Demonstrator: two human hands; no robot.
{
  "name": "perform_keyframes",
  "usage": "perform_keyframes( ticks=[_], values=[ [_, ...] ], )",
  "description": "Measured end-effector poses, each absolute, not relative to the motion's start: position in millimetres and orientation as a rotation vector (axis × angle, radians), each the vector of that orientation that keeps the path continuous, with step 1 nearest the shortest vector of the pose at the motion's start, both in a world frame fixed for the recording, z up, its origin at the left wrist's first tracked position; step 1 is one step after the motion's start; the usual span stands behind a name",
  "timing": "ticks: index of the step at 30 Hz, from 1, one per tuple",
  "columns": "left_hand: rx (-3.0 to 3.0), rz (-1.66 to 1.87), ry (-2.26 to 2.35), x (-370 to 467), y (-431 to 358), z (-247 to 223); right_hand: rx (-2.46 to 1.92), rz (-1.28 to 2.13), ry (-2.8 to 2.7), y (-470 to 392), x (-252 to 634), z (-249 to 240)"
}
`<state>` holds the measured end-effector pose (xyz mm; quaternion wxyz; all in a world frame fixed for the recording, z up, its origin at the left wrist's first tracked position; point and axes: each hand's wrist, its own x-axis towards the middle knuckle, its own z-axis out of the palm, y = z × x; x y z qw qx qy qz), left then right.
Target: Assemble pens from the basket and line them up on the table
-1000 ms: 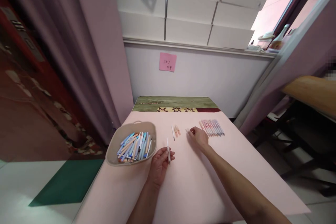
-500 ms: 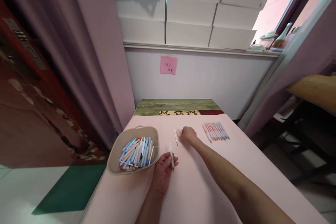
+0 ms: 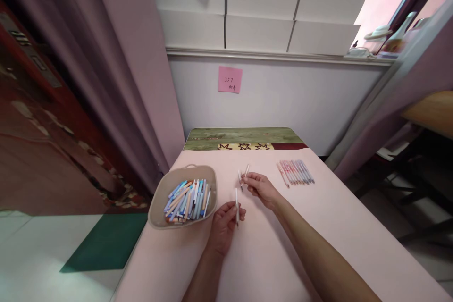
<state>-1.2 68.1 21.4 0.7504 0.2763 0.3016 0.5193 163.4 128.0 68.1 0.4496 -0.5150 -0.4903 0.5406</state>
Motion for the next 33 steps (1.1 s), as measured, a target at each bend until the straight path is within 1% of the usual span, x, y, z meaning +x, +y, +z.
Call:
perform_keyframes(
  ticks=[3,5,16,33],
  values=[
    [0.652,1.11,0.67,-0.9,65.9,22.6,-1.033,1.523,-1.081,125.7,155.7,69.4],
    [0.666,1.107,0.671,-1.2,64.7,22.9,-1.016,1.552,-1.102,126.2,153.1,69.9],
    [0.677,1.1,0.687,-1.4,64.4,26.1,-1.035,1.529,-1.129,117.7,159.0,73.5],
    [0.674,1.09,0.696,-1.1,64.6,26.9,-0.993,1.549,-1.084,118.7,157.1,66.7]
  ],
)
